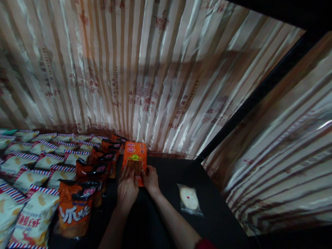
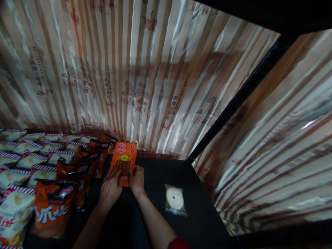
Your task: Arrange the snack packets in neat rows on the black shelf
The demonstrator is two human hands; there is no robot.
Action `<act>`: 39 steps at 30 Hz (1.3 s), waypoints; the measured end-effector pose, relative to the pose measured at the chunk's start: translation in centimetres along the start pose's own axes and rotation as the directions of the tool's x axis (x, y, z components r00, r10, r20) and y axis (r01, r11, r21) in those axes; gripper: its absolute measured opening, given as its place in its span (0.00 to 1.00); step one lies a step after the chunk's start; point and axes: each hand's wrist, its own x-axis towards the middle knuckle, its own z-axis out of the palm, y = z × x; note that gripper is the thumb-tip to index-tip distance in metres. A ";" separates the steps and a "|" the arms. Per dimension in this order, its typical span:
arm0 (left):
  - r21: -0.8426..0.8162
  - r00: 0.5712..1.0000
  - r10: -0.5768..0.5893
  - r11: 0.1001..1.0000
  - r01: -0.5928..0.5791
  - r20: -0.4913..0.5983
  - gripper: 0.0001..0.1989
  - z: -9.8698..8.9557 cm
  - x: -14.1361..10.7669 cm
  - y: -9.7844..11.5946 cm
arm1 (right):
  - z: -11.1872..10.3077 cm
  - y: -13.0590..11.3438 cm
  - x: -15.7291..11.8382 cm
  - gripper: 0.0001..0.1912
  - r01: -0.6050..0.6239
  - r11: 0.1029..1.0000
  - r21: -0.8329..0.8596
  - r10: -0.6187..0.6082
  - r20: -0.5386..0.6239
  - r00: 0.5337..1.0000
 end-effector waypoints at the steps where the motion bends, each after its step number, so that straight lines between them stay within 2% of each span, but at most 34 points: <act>1: 0.000 1.000 0.009 1.000 -0.009 0.009 0.20 0.2 0.0 0.0 | -0.1 -0.1 -0.1 0.10 -0.004 1.000 -0.004 0.004 0.003 1.000; 10: -0.028 0.999 -0.004 1.000 0.005 0.037 0.20 0.6 0.0 -0.1 | -0.7 -0.6 -0.5 0.22 0.013 1.000 0.007 -0.013 0.036 0.999; 17: -0.038 0.998 -0.023 0.999 0.025 0.051 0.19 0.3 0.0 0.3 | -2.3 -1.6 -0.3 0.16 0.063 0.962 -0.266 -0.005 0.213 0.977; 20: -0.010 0.998 -0.029 1.000 0.030 0.063 0.19 0.2 0.0 0.4 | -2.9 -2.0 -0.1 0.15 0.090 0.931 -0.353 0.001 0.251 0.968; 24: -0.004 0.998 -0.031 0.999 0.032 0.063 0.19 0.2 0.0 0.5 | -3.0 -2.1 -0.1 0.14 0.120 0.919 -0.377 -0.022 0.253 0.967; 34: -0.023 0.998 -0.038 0.999 0.039 0.051 0.20 0.6 0.1 0.4 | -2.4 -1.4 -0.5 0.17 0.126 0.947 -0.295 -0.059 0.226 0.972; 39: -0.012 0.998 -0.041 0.999 0.042 0.042 0.20 1.1 0.1 0.3 | -2.1 -1.1 -0.4 0.17 0.170 0.936 -0.309 -0.127 0.156 0.980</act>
